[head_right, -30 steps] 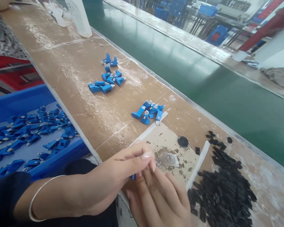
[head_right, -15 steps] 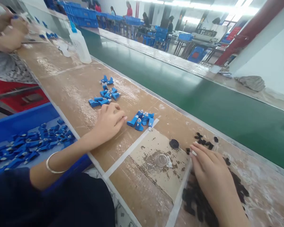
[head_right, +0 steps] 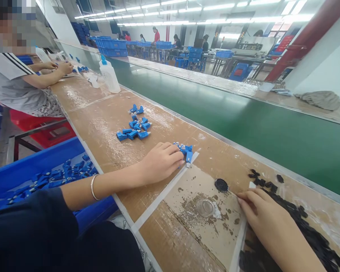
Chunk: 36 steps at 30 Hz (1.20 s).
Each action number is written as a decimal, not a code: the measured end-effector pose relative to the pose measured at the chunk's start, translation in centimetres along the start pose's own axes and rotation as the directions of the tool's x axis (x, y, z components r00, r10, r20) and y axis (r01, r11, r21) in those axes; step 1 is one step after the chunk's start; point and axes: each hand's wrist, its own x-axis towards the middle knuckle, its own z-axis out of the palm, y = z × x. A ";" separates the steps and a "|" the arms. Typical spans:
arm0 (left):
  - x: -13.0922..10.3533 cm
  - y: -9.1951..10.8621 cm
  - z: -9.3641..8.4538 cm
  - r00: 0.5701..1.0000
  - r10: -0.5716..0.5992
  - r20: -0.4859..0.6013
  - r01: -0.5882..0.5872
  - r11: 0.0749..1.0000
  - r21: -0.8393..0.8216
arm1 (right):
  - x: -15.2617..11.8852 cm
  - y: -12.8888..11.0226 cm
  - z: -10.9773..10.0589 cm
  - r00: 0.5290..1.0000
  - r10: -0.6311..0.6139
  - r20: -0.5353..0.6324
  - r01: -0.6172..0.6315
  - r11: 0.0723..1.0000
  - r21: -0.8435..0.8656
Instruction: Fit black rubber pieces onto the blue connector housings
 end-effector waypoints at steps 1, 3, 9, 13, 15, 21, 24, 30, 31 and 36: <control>0.2 -0.1 0.3 0.998 0.056 0.023 -0.056 0.997 0.043 | 0.1 0.1 0.0 0.999 0.029 0.028 -0.030 0.999 0.028; 0.5 -0.5 0.9 0.978 0.193 0.077 -0.201 0.973 0.114 | 0.2 0.3 -0.1 0.994 0.086 0.072 -0.092 0.993 0.074; 0.9 -1.2 1.4 0.897 0.416 0.149 -0.436 0.888 0.146 | -0.3 -0.2 -0.6 0.957 0.289 0.021 -0.289 0.948 0.135; 0.3 -0.2 1.5 0.907 0.399 0.134 -0.415 0.900 0.129 | -0.5 -2.2 -1.4 0.911 0.411 -0.021 -0.397 0.890 0.224; -0.1 0.5 1.9 0.926 0.366 0.096 -0.375 0.920 0.111 | -0.5 -3.8 -1.5 0.873 0.488 -0.013 -0.449 0.812 0.373; -0.7 3.0 2.3 0.959 0.284 0.010 -0.284 0.957 -0.055 | 0.4 -7.9 -1.4 0.761 0.641 0.099 -0.392 0.333 0.858; -1.0 3.3 1.5 0.987 0.157 -0.029 -0.156 0.916 -0.368 | 0.6 -8.5 -1.6 0.771 0.626 0.113 -0.353 0.273 0.895; -0.9 1.5 0.7 0.980 -0.015 0.199 0.189 0.381 -0.905 | -1.0 -9.0 -2.0 0.879 0.477 -0.001 -0.401 0.740 0.540; -0.7 1.2 0.9 0.975 0.029 0.221 0.198 0.343 -0.918 | -1.2 -9.1 -2.0 0.918 0.396 -0.025 -0.352 0.841 0.410; 0.3 1.4 2.4 0.965 0.239 0.109 0.028 0.318 -0.948 | -1.4 -9.1 -1.7 0.994 0.109 -0.001 -0.109 0.990 0.094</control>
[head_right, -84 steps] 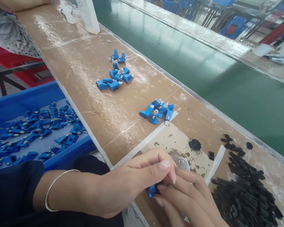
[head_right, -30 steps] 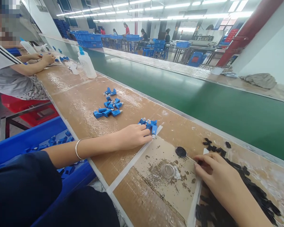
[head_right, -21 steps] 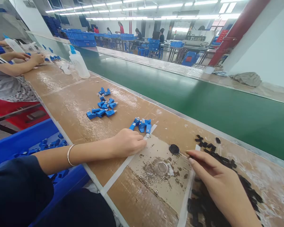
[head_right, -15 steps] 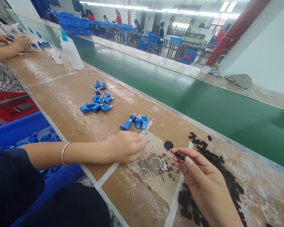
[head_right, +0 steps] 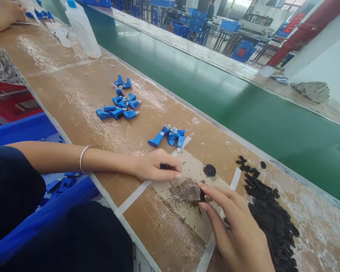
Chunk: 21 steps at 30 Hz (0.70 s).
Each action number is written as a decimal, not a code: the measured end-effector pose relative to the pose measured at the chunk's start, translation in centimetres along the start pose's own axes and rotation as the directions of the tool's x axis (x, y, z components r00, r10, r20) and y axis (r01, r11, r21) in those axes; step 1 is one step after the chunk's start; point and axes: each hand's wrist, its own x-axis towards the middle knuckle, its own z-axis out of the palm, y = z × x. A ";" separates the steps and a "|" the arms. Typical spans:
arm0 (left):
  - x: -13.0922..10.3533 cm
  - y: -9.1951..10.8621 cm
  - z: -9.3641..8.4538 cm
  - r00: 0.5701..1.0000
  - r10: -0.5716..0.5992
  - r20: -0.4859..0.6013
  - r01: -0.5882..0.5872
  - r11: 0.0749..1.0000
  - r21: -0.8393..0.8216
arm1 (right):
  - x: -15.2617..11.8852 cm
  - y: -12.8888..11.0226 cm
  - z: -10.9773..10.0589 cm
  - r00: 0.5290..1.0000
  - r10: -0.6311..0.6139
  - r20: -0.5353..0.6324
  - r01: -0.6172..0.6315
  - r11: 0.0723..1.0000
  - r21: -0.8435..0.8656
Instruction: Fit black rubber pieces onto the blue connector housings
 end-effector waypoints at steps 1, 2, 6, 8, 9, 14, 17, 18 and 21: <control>0.3 -0.1 0.3 0.999 0.035 -0.004 -0.035 0.999 0.008 | 0.0 0.1 0.2 1.000 -0.016 -0.004 0.016 1.000 -0.016; 0.5 -0.1 0.7 0.998 0.053 -0.022 -0.053 0.999 0.007 | -0.1 0.2 0.4 1.000 -0.025 -0.013 0.025 0.999 -0.025; 1.2 0.6 2.3 0.985 -0.077 -0.155 0.057 0.990 -0.128 | -0.4 0.0 0.9 1.000 0.001 -0.016 -0.002 0.999 -0.038; 1.3 0.9 3.0 0.963 -0.196 -0.183 0.130 0.939 -0.318 | -0.4 -0.4 0.8 0.998 0.059 0.027 -0.057 0.997 -0.051; 1.2 1.0 3.2 0.954 -0.239 -0.183 0.147 0.901 -0.408 | -0.4 -0.5 0.7 0.996 0.073 0.048 -0.070 0.995 -0.064; 0.9 1.1 3.5 0.921 -0.341 -0.190 0.157 0.770 -0.619 | 0.1 -0.1 0.1 0.991 -0.054 0.125 0.071 0.988 -0.136; 0.6 1.5 3.2 0.897 -0.407 -0.173 0.186 0.703 -0.687 | 0.4 0.4 0.2 0.990 -0.109 0.094 0.121 0.984 -0.132; 0.5 1.7 3.1 0.888 -0.428 -0.165 0.197 0.680 -0.706 | 0.4 0.5 0.3 0.988 -0.118 0.097 0.130 0.984 -0.125; 0.3 2.4 3.0 0.863 -0.493 -0.109 0.254 0.611 -0.749 | 0.3 0.8 0.5 0.984 -0.149 0.101 0.159 0.982 -0.099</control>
